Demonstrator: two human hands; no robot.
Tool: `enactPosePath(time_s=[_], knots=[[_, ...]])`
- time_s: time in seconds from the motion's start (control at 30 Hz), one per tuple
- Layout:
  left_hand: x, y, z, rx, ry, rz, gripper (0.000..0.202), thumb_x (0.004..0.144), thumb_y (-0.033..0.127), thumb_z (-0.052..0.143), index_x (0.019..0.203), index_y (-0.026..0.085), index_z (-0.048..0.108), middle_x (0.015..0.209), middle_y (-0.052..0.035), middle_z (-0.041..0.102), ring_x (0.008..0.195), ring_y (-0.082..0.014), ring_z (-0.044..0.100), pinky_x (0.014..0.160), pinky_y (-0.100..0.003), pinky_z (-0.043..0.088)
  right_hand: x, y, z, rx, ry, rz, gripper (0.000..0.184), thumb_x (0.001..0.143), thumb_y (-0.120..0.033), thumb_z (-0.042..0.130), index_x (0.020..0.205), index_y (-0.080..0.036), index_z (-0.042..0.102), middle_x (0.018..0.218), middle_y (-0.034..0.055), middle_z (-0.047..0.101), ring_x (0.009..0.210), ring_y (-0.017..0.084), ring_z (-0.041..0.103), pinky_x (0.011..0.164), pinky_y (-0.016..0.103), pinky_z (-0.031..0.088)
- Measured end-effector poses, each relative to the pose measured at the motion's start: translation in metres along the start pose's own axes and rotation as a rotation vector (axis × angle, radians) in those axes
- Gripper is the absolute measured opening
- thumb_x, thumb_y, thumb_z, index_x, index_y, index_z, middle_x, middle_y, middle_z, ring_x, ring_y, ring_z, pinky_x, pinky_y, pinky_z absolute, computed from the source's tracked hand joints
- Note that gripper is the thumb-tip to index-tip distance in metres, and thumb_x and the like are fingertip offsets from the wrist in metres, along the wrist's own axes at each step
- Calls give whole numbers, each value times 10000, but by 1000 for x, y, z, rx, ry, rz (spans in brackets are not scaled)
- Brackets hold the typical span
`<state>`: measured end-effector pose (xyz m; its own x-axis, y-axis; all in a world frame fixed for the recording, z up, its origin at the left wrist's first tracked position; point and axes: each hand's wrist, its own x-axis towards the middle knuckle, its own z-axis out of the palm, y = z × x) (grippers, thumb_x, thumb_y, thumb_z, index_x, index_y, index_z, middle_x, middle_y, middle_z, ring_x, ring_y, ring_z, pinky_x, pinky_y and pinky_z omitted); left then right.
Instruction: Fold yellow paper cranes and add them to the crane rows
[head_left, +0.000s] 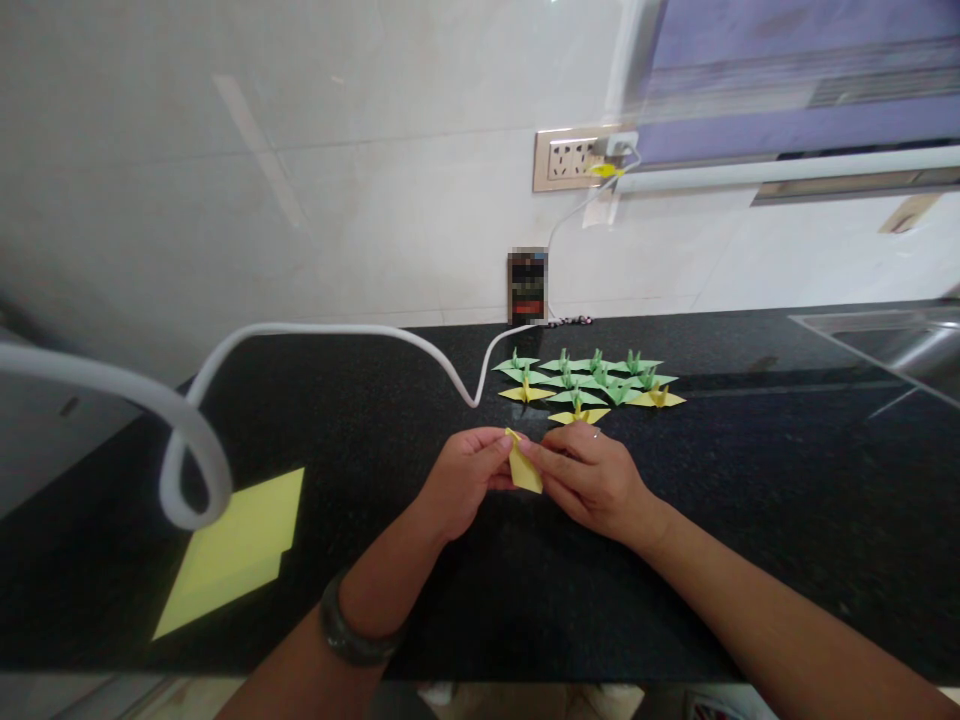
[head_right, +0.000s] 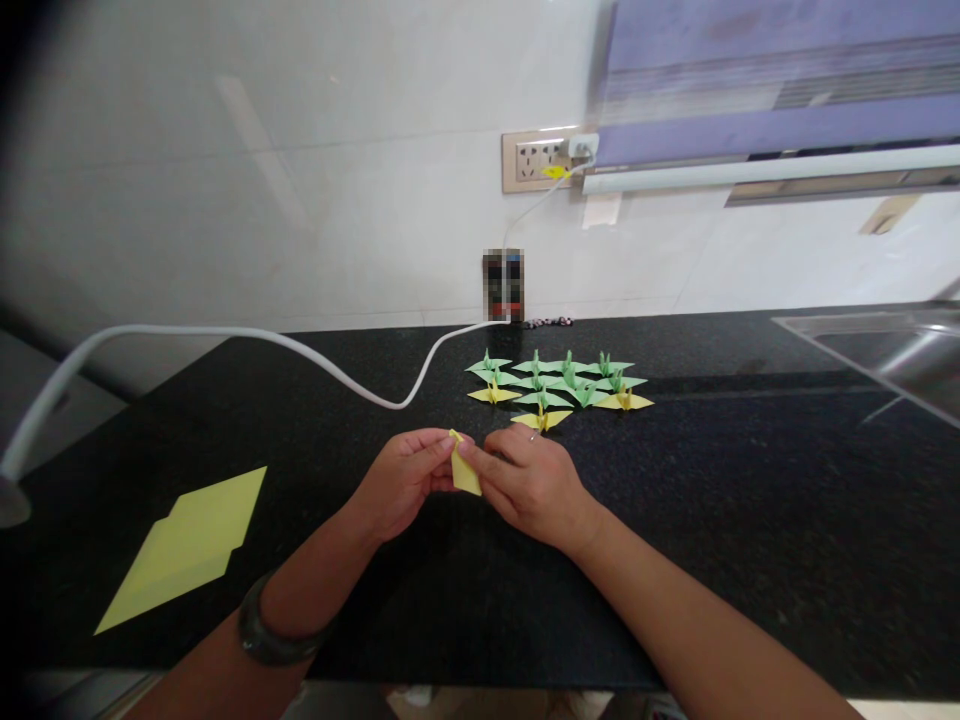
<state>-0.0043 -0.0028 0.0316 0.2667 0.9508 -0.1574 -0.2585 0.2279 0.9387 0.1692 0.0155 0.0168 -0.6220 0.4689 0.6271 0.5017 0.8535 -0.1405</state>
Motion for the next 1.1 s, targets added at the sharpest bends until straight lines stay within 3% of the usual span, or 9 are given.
enactPosePath(time_s=[0.57, 0.9, 1.0, 1.1], knots=[[0, 1, -2, -31, -40, -56, 269, 724, 295, 517, 879, 94, 605, 648, -63, 611, 586, -129, 573, 564, -244, 443, 3, -1, -5, -3, -116, -9, 345, 780, -205, 441, 1115, -211, 519, 857, 73, 535, 762, 167, 476, 666, 312, 415], [2, -5, 1, 64, 44, -6, 290, 671, 381, 571, 752, 106, 612, 659, -51, 616, 589, -135, 567, 558, -259, 452, 6, -5, -2, 151, -75, 9, 336, 749, -174, 466, 1072, -215, 546, 850, 67, 552, 784, 173, 502, 680, 325, 427], [4, -8, 0, 81, 87, 21, 311, 665, 391, 572, 784, 108, 617, 669, -53, 622, 597, -146, 576, 565, -269, 456, 6, -7, 1, 354, 26, 153, 256, 769, -187, 453, 989, -206, 582, 828, 57, 557, 770, 154, 515, 668, 297, 431], [5, -9, 0, 107, 141, 57, 312, 665, 385, 573, 803, 110, 620, 667, -47, 624, 599, -153, 579, 581, -281, 459, 6, -9, 7, 499, 77, 465, 187, 802, -250, 428, 872, -171, 582, 731, 33, 561, 655, 123, 518, 581, 247, 430]])
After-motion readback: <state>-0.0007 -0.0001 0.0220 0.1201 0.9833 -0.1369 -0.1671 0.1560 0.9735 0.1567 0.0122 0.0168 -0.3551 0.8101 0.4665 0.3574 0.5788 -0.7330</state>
